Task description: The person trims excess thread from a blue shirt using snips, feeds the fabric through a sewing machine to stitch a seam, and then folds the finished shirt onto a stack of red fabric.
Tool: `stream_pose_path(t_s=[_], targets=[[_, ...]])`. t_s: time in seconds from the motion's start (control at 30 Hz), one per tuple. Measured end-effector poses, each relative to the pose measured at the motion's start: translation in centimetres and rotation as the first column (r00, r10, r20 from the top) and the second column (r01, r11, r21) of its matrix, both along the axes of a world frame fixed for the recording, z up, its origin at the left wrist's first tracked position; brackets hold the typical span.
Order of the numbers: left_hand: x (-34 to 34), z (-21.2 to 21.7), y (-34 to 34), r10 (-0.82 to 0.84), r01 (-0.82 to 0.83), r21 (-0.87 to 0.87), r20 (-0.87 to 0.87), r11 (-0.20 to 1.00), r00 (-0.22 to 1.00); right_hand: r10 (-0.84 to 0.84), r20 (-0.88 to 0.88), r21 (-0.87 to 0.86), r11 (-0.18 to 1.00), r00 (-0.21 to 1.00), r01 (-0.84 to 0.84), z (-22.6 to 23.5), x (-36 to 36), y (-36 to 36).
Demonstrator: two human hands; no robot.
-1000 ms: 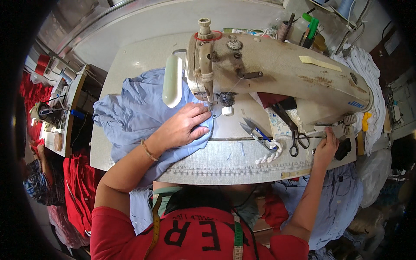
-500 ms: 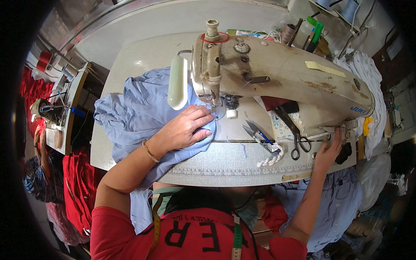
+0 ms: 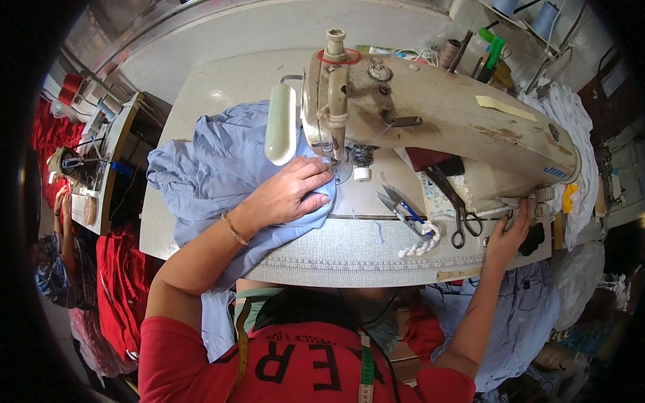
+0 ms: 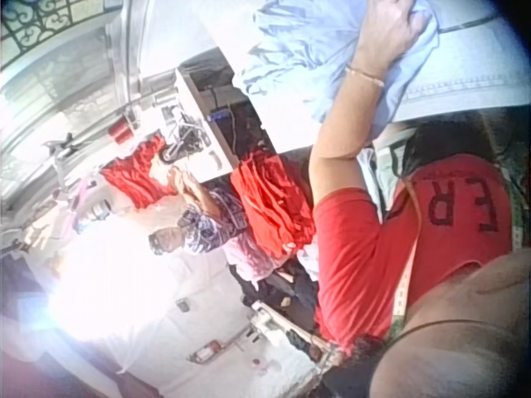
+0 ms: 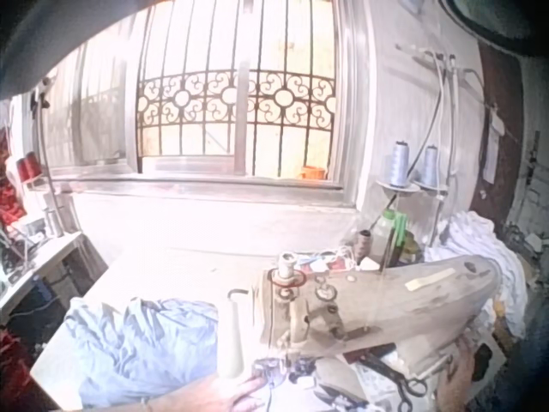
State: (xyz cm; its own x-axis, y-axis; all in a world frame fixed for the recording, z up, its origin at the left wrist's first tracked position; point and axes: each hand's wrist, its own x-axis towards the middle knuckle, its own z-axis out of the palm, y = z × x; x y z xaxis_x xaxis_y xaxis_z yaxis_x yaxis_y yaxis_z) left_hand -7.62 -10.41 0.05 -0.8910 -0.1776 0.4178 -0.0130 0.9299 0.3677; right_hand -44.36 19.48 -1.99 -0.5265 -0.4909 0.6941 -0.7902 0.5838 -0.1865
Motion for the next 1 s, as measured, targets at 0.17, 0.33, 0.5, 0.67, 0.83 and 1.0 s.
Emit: stream_pose_path(t_s=[0.17,0.33,0.5,0.67,0.83,1.0], targets=[[0.2,0.0,-0.2,-0.004,0.004,0.017,0.037,1.000,0.999,-0.031,-0.038,0.044,0.998,0.999,0.033,0.2,-0.3,0.2],[-0.1,-0.3,-0.1,-0.016,0.015,-0.019,-0.080,1.000,0.997,-0.026,-0.030,0.022,0.999,0.999,0.026,-0.2,-0.5,0.3],[-0.1,-0.1,-0.1,-0.005,0.002,-0.028,-0.082,1.000,0.997,-0.028,-0.055,0.030,0.999,0.998,0.029,-0.3,-0.7,0.5],[0.0,-0.3,-0.1,0.000,-0.003,-0.042,-0.081,0.999,0.997,-0.043,-0.062,0.029,0.999,0.997,0.045,-0.3,-0.5,0.3],[-0.2,-0.3,-0.1,-0.006,0.002,-0.047,-0.090,0.999,0.996,-0.064,-0.106,0.072,0.995,0.992,0.072,-1.0,-1.5,1.0],[0.1,-0.1,-0.1,0.004,-0.004,0.002,-0.003,1.000,1.000,-0.054,-0.097,0.066,0.996,0.994,0.061,-0.7,-0.9,0.6]])
